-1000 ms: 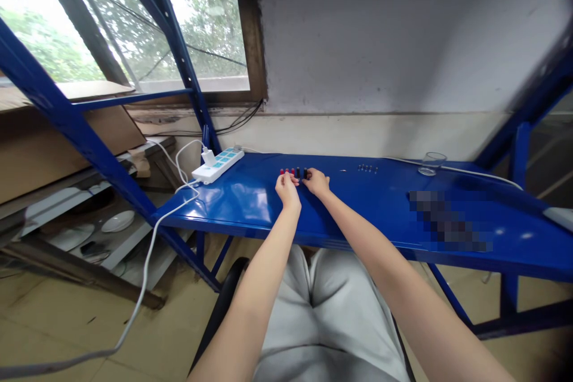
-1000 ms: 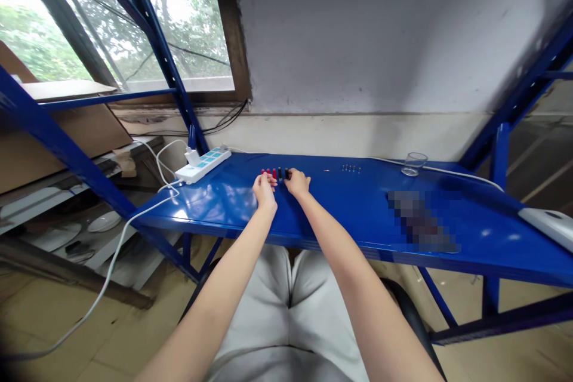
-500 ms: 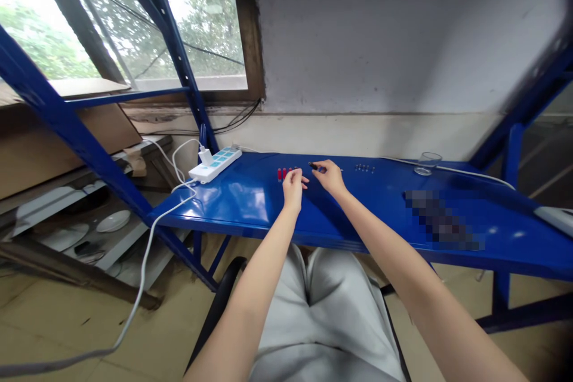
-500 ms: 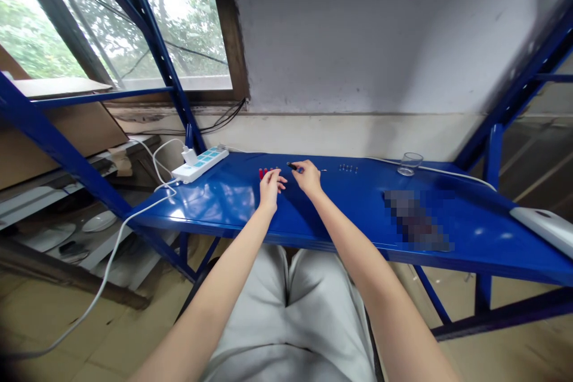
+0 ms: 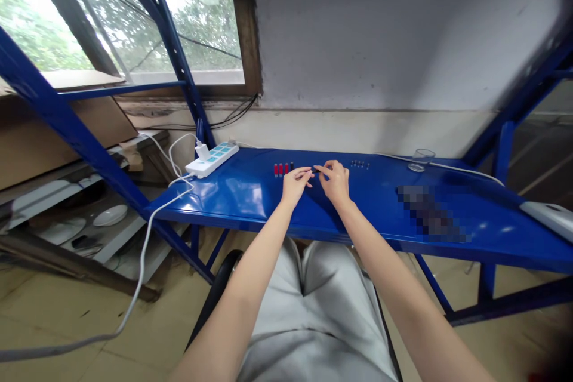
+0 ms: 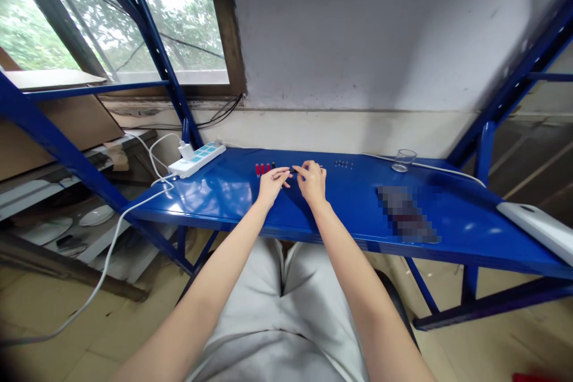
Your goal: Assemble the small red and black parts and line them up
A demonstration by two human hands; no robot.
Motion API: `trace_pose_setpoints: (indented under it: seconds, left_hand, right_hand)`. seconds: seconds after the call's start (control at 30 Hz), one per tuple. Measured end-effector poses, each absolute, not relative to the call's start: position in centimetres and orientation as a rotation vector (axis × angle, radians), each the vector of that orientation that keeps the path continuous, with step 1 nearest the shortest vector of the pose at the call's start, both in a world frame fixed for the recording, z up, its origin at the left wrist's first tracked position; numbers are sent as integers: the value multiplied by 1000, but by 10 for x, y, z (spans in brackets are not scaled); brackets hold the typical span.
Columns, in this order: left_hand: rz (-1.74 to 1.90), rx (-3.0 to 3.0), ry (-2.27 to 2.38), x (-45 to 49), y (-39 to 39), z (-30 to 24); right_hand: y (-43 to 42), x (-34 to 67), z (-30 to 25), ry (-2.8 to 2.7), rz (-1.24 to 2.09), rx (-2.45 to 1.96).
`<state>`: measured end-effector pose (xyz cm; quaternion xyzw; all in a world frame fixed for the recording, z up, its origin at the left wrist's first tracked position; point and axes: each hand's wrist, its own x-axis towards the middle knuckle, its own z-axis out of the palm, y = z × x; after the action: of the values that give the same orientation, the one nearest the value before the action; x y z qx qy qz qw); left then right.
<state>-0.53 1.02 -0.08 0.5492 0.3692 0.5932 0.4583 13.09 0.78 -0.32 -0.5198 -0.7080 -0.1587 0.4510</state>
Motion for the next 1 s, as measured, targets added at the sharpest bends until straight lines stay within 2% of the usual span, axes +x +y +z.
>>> trace_pose_setpoints:
  seconds: [0.3,0.57,0.7,1.0]
  left_hand:
    - [1447,1384,861,-6,15,-6]
    - [1462,1338,921,-6,11,0]
    - [1423,1349,908,-5,9,2]
    - [1381,1424,893,-4,9,0]
  right_hand:
    - [5,131,-4,-1744,-359,-1258]
    - [3,132,-2,-1454,-18,-1287]
    - [1,131,-2,-1515,161,-1363]
    - [-1,128,2,-1574,206,-1274]
